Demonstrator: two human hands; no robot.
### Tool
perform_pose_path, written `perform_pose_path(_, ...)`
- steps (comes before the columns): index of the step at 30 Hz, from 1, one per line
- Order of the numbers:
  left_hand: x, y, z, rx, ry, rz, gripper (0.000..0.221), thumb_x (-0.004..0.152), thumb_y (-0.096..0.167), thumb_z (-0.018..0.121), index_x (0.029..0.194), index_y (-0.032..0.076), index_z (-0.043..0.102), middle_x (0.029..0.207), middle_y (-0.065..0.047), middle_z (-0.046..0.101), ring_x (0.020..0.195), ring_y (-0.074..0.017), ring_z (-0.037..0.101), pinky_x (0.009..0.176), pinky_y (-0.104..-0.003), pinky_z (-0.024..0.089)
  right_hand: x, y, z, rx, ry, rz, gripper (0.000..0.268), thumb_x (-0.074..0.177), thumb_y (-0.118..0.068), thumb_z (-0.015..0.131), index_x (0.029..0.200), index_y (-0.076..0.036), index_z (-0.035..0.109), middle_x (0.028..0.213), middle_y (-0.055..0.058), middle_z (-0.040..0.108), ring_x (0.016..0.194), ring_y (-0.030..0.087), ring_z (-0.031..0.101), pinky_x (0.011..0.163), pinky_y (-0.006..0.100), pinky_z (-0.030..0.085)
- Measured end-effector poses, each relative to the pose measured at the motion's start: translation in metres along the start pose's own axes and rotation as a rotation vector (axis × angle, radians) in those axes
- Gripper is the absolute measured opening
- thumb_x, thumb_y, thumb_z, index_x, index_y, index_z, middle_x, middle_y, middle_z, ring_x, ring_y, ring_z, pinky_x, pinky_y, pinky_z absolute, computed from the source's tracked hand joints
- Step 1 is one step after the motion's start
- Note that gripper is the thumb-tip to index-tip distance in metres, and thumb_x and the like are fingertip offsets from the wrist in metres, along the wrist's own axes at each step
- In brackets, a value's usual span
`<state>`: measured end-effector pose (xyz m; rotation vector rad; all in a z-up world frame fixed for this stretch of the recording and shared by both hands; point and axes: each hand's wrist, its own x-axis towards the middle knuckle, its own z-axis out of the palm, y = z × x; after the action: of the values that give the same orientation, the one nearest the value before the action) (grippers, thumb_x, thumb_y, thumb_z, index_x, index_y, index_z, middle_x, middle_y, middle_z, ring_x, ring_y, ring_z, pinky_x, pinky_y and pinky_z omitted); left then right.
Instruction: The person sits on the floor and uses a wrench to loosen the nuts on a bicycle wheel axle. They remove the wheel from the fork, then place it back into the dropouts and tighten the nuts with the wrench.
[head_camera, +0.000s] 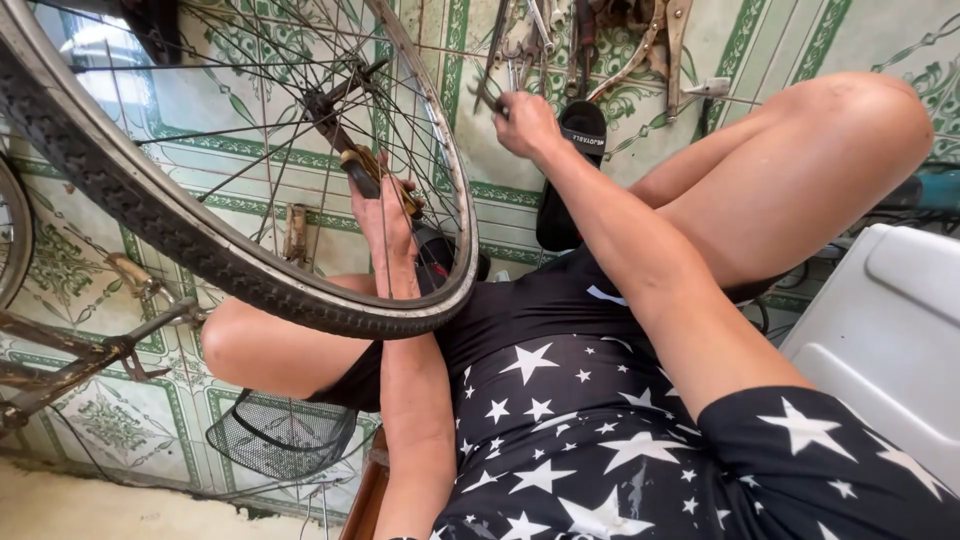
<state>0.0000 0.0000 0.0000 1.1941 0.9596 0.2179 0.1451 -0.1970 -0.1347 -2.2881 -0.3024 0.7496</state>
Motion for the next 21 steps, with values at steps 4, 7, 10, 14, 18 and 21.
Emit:
perform_pose_path(4,-0.001,-0.005,-0.002,0.072,-0.009,0.012,0.042,0.105,0.001,0.051,0.147,0.003,0.049,0.093,-0.007,0.062,0.076,-0.0151,0.063,0.059,-0.029,0.053,-0.007,-0.069,-0.06,0.171,-0.078,-0.151,0.029,0.098,-0.025,0.068,0.115,-0.003,0.075,0.088,0.016,0.076,0.081,0.03,0.071,0.073,0.045,0.054)
perform_pose_path(7,0.001,-0.004,0.001,0.084,0.02,0.017,0.04,0.104,0.003,0.053,0.144,0.002,0.051,0.096,-0.006,0.063,0.075,-0.0148,0.063,0.058,-0.029,0.052,-0.018,-0.116,-0.097,0.418,-0.377,-0.145,0.032,0.099,-0.022,0.063,0.123,-0.001,0.07,0.088,0.012,0.076,0.07,0.021,0.068,0.063,0.039,0.054)
perform_pose_path(10,-0.003,0.002,0.005,0.077,0.017,-0.006,0.041,0.102,0.005,0.052,0.143,0.003,0.05,0.101,-0.004,0.065,0.076,-0.0135,0.063,0.058,-0.029,0.053,-0.028,-0.144,-0.109,0.389,-0.352,-0.15,0.033,0.1,-0.021,0.063,0.125,-0.001,0.069,0.091,0.009,0.077,0.068,0.014,0.067,0.062,0.034,0.055)
perform_pose_path(14,-0.004,0.003,0.005,0.062,0.015,-0.038,0.043,0.102,0.006,0.052,0.144,0.004,0.049,0.103,-0.002,0.067,0.076,-0.0124,0.063,0.058,-0.027,0.052,-0.028,-0.151,-0.101,0.412,-0.32,-0.249,0.033,0.101,-0.021,0.065,0.125,0.001,0.071,0.093,0.011,0.078,0.076,0.014,0.07,0.07,0.031,0.056)
perform_pose_path(18,-0.004,-0.004,0.0,0.104,-0.015,-0.014,0.043,0.105,0.007,0.053,0.148,0.003,0.05,0.092,-0.005,0.063,0.077,-0.0128,0.063,0.061,-0.028,0.053,-0.026,-0.15,-0.092,0.471,-0.369,-0.205,0.035,0.1,-0.022,0.064,0.127,0.0,0.069,0.094,0.011,0.079,0.077,0.015,0.07,0.071,0.033,0.057)
perform_pose_path(21,-0.002,-0.006,0.0,0.1,-0.012,-0.023,0.042,0.105,0.007,0.053,0.147,0.002,0.049,0.09,-0.006,0.062,0.075,-0.0128,0.062,0.06,-0.028,0.052,-0.026,-0.152,-0.089,0.434,-0.332,-0.25,0.038,0.099,-0.023,0.066,0.127,0.002,0.069,0.098,0.013,0.078,0.081,0.016,0.072,0.075,0.033,0.058)
